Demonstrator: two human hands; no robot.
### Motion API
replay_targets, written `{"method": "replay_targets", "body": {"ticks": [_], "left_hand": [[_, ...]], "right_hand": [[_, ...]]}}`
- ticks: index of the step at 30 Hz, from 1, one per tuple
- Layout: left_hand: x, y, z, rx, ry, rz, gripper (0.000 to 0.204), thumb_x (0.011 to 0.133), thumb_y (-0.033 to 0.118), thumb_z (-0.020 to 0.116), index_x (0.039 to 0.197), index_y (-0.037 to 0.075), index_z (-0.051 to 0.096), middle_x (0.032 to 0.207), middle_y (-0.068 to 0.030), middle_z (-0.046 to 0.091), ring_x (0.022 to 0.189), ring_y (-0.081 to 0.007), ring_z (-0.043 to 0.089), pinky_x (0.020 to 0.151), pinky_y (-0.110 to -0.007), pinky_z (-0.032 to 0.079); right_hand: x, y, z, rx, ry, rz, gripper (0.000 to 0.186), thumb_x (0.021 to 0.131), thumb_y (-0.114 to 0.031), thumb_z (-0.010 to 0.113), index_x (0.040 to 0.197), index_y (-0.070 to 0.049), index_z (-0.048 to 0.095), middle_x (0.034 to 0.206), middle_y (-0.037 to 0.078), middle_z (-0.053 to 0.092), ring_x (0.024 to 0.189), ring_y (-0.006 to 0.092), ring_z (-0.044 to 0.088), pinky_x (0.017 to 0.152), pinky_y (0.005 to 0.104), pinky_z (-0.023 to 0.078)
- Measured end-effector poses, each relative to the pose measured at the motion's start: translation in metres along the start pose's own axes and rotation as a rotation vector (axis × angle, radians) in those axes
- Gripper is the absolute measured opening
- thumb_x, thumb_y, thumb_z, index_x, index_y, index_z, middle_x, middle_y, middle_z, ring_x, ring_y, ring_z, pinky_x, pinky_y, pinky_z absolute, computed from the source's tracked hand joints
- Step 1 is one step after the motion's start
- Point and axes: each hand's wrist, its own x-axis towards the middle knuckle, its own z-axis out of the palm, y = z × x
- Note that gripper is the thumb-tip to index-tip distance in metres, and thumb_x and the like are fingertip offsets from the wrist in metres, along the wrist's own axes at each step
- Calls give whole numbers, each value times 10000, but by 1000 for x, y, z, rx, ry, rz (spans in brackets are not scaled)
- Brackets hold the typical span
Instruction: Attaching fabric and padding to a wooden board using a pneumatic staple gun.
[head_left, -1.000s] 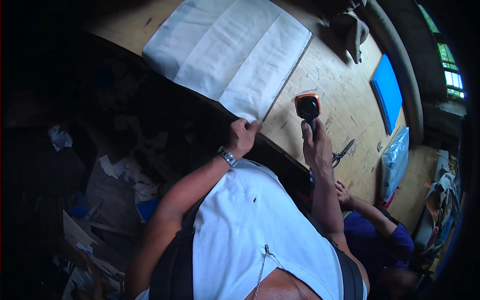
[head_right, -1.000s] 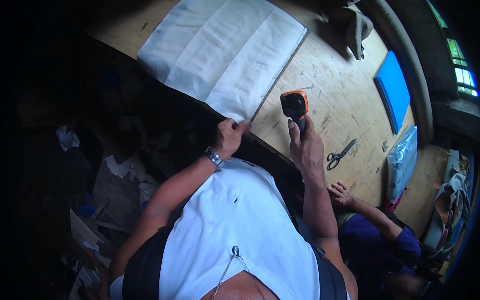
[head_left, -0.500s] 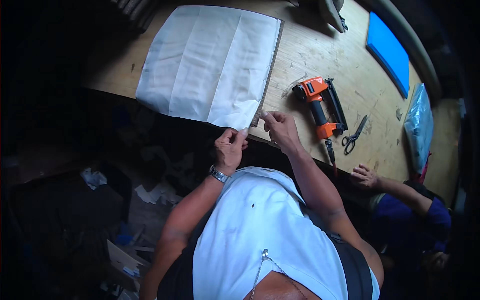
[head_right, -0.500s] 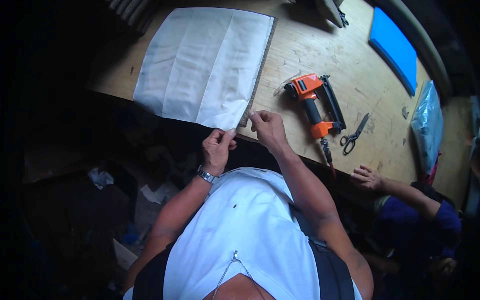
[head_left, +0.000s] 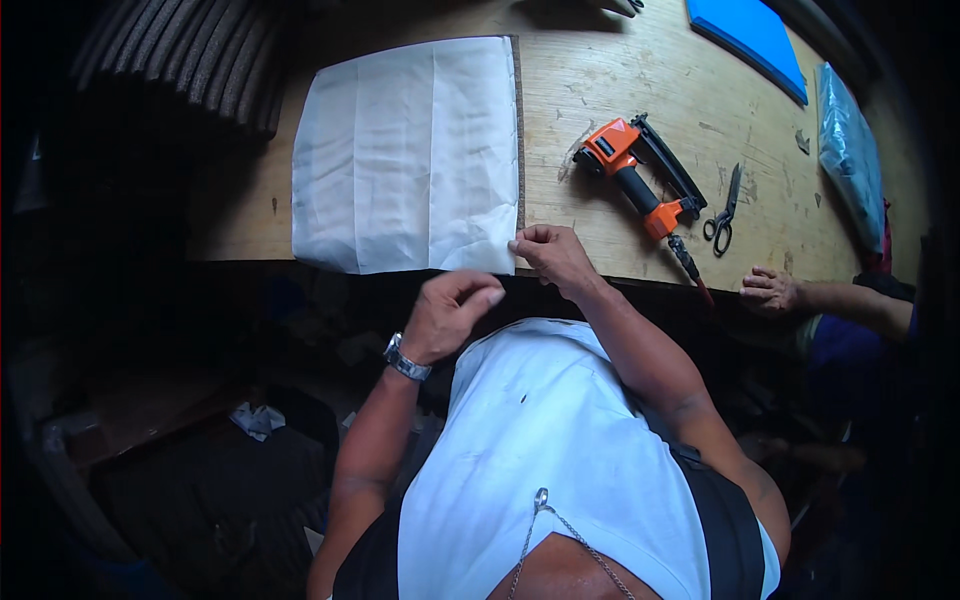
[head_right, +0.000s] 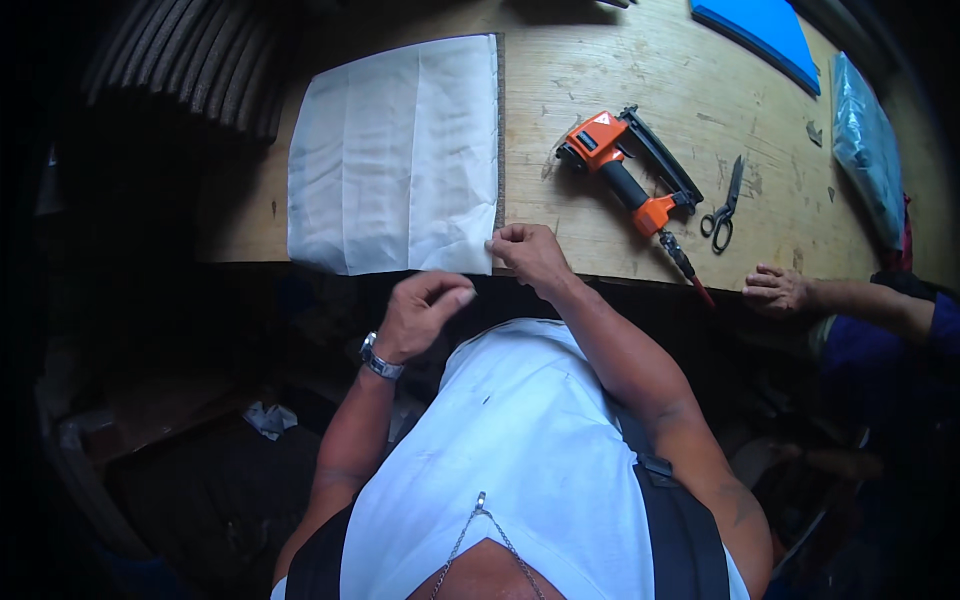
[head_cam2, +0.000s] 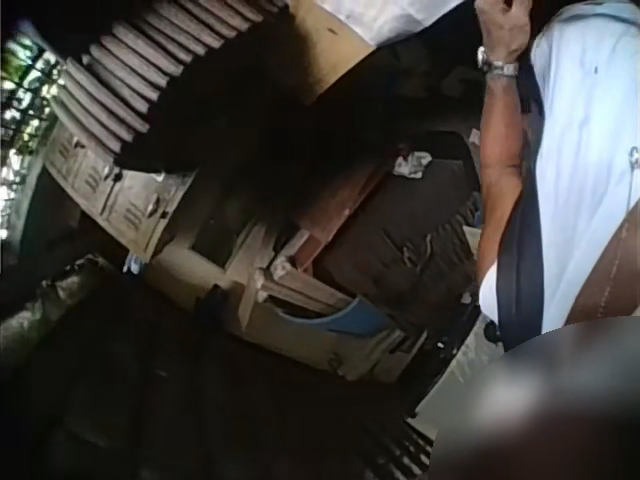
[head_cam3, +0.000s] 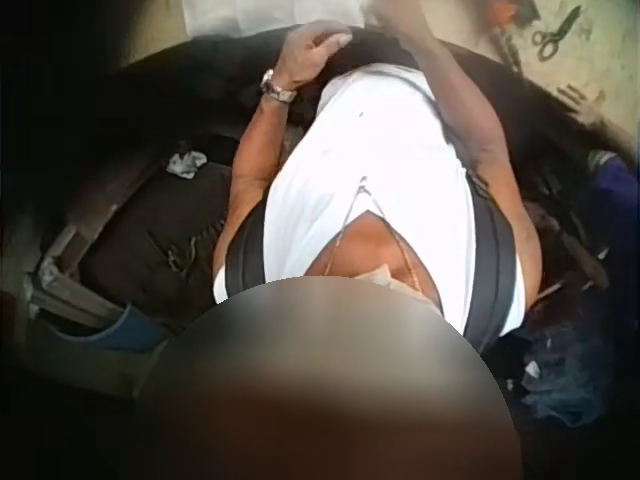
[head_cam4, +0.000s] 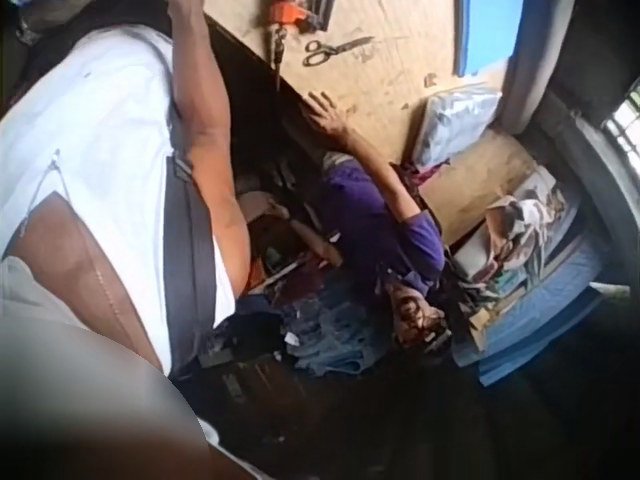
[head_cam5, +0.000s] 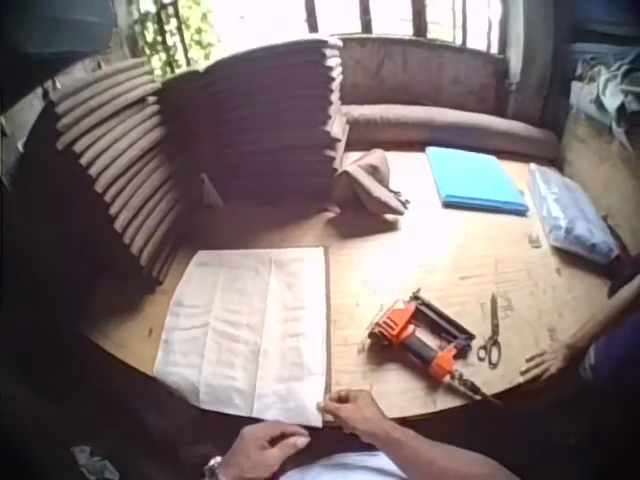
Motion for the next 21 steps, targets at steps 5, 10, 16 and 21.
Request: {"method": "replay_targets", "body": {"ticks": [5, 10, 16, 21], "left_hand": [[59, 10, -24, 724, 288, 604, 318, 768, 147, 776, 1064, 81, 680, 970, -71, 675, 893, -222, 637, 832, -352, 487], [97, -9, -33, 1118, 137, 762, 297, 727, 109, 723, 1017, 123, 659, 935, -46, 630, 894, -227, 618, 824, -364, 460], [79, -43, -33, 1068, 5, 861, 254, 741, 89, 698, 988, 124, 652, 927, -47, 601, 879, -217, 609, 820, -357, 456], [61, -27, -10, 802, 108, 861, 326, 785, 103, 732, 1101, 89, 658, 1043, -102, 599, 939, -251, 610, 862, -381, 479]], "right_hand": [[-8, -14, 0, 57, -2, -106, 183, 898, -248, 731, 981, -93, 682, 738, -57, 579, 639, 36, 518, 478, 194, 378], [18, 2, -3, -7, 76, -309, 110, 897, -132, 710, 954, -39, 691, 833, 3, 608, 653, 66, 534, 546, 224, 447], [26, 19, -4, -103, 60, -552, 102, 871, -51, 699, 969, -24, 687, 996, 50, 547, 775, 108, 570, 648, 249, 491], [13, 21, -3, -150, 73, -498, 112, 859, -24, 686, 971, -38, 691, 1011, 67, 543, 841, 154, 589, 681, 268, 503]]}}
